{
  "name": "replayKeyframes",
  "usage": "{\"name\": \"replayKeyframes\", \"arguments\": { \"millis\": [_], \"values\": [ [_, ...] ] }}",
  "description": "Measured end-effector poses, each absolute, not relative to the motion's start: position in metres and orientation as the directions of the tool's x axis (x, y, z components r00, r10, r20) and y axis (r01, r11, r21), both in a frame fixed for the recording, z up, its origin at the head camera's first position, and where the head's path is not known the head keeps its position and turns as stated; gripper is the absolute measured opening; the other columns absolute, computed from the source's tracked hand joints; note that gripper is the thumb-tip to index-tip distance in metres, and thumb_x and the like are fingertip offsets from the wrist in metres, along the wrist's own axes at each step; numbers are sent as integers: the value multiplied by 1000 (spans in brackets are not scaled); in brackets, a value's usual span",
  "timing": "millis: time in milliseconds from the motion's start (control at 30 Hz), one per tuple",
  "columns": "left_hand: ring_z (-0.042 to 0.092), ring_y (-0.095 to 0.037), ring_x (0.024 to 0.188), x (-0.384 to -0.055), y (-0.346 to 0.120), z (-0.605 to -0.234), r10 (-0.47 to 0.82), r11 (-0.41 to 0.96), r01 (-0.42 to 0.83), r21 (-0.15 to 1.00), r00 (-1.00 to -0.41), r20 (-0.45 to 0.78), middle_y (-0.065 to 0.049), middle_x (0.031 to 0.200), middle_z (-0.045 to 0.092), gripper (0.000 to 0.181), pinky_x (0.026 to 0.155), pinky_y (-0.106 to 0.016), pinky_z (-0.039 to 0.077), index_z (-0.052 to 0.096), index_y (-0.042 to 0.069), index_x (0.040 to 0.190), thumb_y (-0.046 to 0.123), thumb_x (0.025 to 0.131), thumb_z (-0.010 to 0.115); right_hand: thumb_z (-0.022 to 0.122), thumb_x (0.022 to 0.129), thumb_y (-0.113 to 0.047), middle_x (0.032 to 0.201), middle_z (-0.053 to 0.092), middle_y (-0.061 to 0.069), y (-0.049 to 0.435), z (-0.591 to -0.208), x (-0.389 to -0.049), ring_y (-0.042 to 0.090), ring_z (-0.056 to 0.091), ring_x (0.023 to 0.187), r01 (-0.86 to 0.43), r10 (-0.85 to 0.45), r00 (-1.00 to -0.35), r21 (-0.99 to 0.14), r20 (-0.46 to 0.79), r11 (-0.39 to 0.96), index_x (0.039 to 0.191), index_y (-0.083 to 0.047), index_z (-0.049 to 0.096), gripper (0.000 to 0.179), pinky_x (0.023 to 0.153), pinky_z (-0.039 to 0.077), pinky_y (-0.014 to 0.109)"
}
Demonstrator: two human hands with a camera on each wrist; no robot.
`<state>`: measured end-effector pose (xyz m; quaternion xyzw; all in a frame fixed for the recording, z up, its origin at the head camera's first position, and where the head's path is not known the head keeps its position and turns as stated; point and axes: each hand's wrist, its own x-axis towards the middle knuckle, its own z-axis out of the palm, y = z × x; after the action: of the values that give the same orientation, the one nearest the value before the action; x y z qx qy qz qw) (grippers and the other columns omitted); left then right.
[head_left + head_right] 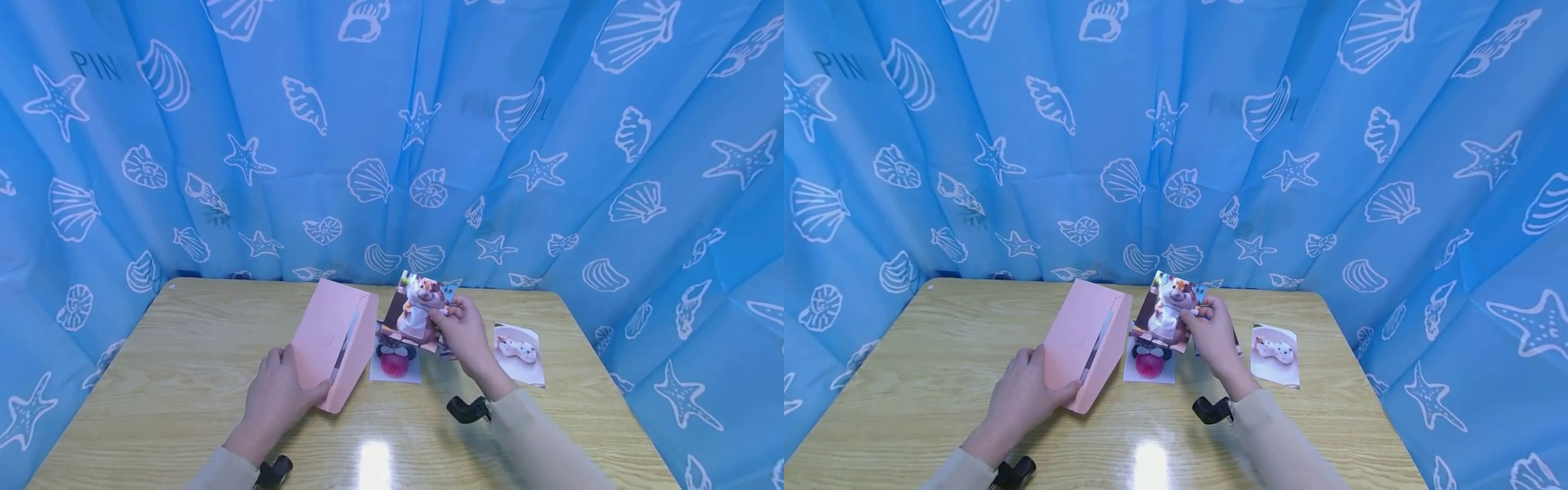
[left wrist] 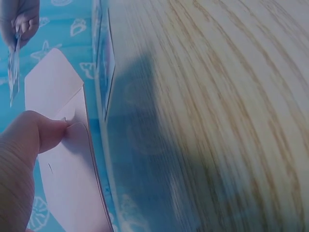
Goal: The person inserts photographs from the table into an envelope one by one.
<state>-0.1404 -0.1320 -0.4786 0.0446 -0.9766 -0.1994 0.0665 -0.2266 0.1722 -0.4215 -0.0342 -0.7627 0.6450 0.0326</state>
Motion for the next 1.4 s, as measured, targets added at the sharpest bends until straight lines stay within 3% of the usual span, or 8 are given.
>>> {"name": "replayKeyframes", "arguments": {
  "millis": [367,833,1400],
  "values": [
    [51,-36,101,-140,-127,-474,-122,918,-86,388,-990,70,-27,118,50,109,79,-52,50,41,-12,135,66,66,74,70,89,-14,82,50,5,146,-423,-222,13,46,65,-34,58,-997,-985,45,170,114,-3,45,37,52,39,23],
    [52,-36,101,-140,-122,-475,-133,922,-96,375,-988,72,-27,119,50,111,81,-52,50,42,-12,135,68,65,73,72,85,-14,77,53,6,119,-436,-218,13,50,60,-94,127,-982,-947,139,308,105,-3,50,31,51,43,26],
    [53,-36,98,-139,-123,-474,-130,921,-82,382,-986,101,-26,115,51,105,78,-52,51,44,-13,131,66,67,72,71,83,-9,76,53,6,98,-445,-204,14,54,59,-64,-1,-998,-953,67,295,101,0,50,29,53,48,28]
  ]
}}
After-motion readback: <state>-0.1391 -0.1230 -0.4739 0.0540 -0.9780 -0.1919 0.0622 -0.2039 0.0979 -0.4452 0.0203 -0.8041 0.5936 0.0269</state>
